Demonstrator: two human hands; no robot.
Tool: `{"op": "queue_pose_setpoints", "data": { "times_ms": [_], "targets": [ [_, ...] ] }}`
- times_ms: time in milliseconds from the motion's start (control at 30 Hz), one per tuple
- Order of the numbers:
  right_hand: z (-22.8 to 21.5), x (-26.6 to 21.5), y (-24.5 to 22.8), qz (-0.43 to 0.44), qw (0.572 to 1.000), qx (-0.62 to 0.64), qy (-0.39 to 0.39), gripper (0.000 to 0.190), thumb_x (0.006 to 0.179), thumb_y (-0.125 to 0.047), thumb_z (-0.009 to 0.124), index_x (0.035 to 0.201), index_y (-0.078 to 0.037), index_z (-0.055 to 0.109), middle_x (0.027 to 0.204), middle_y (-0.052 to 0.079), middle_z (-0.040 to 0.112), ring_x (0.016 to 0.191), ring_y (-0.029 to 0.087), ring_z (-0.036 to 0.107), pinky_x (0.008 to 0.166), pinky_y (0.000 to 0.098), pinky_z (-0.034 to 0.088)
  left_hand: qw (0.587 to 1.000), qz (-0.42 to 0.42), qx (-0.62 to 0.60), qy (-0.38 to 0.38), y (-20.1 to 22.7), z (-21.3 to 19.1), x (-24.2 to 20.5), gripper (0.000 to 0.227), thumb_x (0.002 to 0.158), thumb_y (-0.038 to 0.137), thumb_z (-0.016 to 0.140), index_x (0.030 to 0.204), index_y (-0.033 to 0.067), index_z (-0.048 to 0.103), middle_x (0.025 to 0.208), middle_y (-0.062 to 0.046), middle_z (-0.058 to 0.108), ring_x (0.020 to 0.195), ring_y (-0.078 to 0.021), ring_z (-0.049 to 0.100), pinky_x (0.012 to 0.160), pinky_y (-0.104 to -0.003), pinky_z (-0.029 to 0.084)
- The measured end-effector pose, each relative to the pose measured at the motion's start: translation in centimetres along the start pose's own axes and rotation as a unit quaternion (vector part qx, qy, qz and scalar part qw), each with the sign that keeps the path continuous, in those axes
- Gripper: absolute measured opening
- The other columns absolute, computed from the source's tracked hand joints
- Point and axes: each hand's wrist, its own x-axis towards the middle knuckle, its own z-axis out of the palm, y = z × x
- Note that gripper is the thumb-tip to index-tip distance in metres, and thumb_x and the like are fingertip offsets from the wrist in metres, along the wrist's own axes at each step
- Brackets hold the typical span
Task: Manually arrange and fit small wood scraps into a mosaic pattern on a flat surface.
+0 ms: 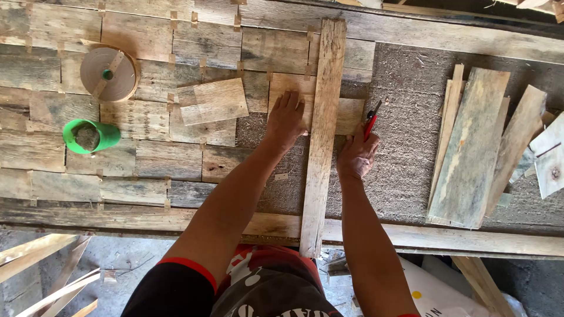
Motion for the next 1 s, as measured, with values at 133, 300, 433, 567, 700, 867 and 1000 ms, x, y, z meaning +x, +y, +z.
{"op": "queue_pose_setpoints", "data": {
  "times_ms": [133, 300, 433, 567, 700, 867, 1000],
  "targets": [
    [0.6, 0.1, 0.6, -0.017, 0.999, -0.025, 0.02, 0.048, 0.105, -0.033, 0.063, 0.149, -0.017, 0.058, 0.124, 0.017, 0.045, 0.107, 0.031, 0.058, 0.074, 0.045, 0.062, 1.0, -0.001, 0.001, -0.013, 0.2, -0.3, -0.1, 0.096, 0.07, 0.047, 0.09, 0.144, -0.0011, 0.051, 0.154, -0.024, 0.039, 0.148, -0.0392, 0.033, 0.124, -0.047, 0.027],
    [0.2, 0.3, 0.3, -0.003, 1.0, -0.017, -0.008, 0.047, 0.108, -0.037, 0.056, 0.15, -0.015, 0.055, 0.122, 0.018, 0.045, 0.107, 0.033, 0.058, 0.072, 0.0465, 0.062, 1.0, 0.012, -0.004, -0.006, 0.1, -0.1, -0.2, 0.102, 0.07, 0.05, 0.087, 0.147, -0.0043, 0.047, 0.156, -0.025, 0.038, 0.15, -0.0393, 0.032, 0.128, -0.044, 0.026],
    [0.9, 0.4, 0.8, -0.017, 1.0, -0.019, 0.006, 0.047, 0.108, -0.037, 0.056, 0.15, -0.014, 0.055, 0.122, 0.019, 0.045, 0.106, 0.034, 0.059, 0.072, 0.0467, 0.063, 1.0, 0.013, 0.009, -0.005, -0.1, 0.5, 0.1, 0.104, 0.069, 0.051, 0.087, 0.146, -0.0049, 0.045, 0.155, -0.027, 0.036, 0.148, -0.0409, 0.031, 0.124, -0.045, 0.026],
    [0.7, 0.4, 0.7, -0.015, 1.0, -0.003, 0.014, 0.046, 0.108, -0.036, 0.056, 0.149, -0.014, 0.056, 0.123, 0.019, 0.045, 0.106, 0.035, 0.06, 0.071, 0.0482, 0.062, 1.0, 0.017, 0.013, -0.013, 0.1, -0.1, 0.0, 0.104, 0.07, 0.052, 0.087, 0.146, -0.0052, 0.044, 0.155, -0.027, 0.036, 0.147, -0.041, 0.031, 0.123, -0.045, 0.025],
    [0.5, 0.3, 0.6, -0.023, 1.0, 0.007, 0.017, 0.045, 0.108, -0.034, 0.058, 0.148, -0.012, 0.057, 0.123, 0.019, 0.045, 0.106, 0.035, 0.06, 0.069, 0.047, 0.063, 1.0, 0.017, 0.009, -0.014, 0.1, -0.2, -0.1, 0.104, 0.069, 0.048, 0.089, 0.146, -0.0049, 0.045, 0.154, -0.026, 0.039, 0.147, -0.0397, 0.033, 0.125, -0.043, 0.027],
    [0.7, 0.2, 0.7, -0.029, 0.999, -0.005, 0.029, 0.047, 0.107, -0.036, 0.061, 0.147, -0.013, 0.058, 0.123, 0.018, 0.046, 0.107, 0.035, 0.06, 0.069, 0.0466, 0.062, 1.0, 0.019, 0.003, 0.007, 0.0, -0.1, 0.0, 0.101, 0.067, 0.046, 0.091, 0.143, -0.0046, 0.048, 0.152, -0.025, 0.04, 0.146, -0.0398, 0.035, 0.124, -0.044, 0.029],
    [1.2, 0.2, 1.1, -0.036, 0.999, -0.007, 0.037, 0.047, 0.106, -0.035, 0.061, 0.148, -0.014, 0.058, 0.125, 0.017, 0.046, 0.109, 0.033, 0.059, 0.072, 0.0457, 0.063, 1.0, 0.024, 0.004, 0.011, -0.1, -0.2, -0.2, 0.1, 0.067, 0.046, 0.091, 0.143, -0.0034, 0.049, 0.153, -0.023, 0.04, 0.146, -0.0395, 0.035, 0.125, -0.044, 0.03]
  ]
}}
